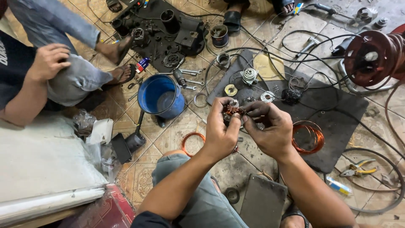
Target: Repairing a motor armature by winding and adjusting copper wires by hand and with small tools.
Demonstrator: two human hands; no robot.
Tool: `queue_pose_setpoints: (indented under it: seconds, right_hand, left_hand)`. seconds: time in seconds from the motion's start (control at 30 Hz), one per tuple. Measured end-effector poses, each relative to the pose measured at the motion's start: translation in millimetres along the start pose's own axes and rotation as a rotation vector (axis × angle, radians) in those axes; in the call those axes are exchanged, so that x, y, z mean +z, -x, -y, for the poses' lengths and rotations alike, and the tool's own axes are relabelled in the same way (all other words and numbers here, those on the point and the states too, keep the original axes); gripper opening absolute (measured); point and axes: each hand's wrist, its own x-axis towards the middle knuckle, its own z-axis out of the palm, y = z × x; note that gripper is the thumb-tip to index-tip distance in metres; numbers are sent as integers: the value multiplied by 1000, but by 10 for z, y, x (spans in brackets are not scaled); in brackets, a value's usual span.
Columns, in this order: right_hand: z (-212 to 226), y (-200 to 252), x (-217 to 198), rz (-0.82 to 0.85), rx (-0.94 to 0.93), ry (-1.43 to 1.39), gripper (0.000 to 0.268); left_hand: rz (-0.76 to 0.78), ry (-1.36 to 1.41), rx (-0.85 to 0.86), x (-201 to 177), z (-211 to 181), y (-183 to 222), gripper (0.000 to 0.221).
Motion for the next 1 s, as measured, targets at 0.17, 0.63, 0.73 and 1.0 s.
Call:
queue_pose_setpoints:
  seconds: [0.17, 0.63, 0.73, 1.0]
  right_hand:
    - [10, -7, 14, -2, -8, 18, 18]
    - [-52, 17, -1, -25, -4, 19, 18]
    - [-36, 6, 14, -27, -26, 21, 18]
    - [23, -15, 14, -12, -95, 50, 17]
  left_hand:
    - [-6, 4, 8, 2, 38, 5, 27]
    - [-15, -37, 38, 15, 59, 13, 27]
    - [-22, -40, 42, 22, 47, 13, 26]
    - [-16, -32, 35, 12, 44, 14, 27]
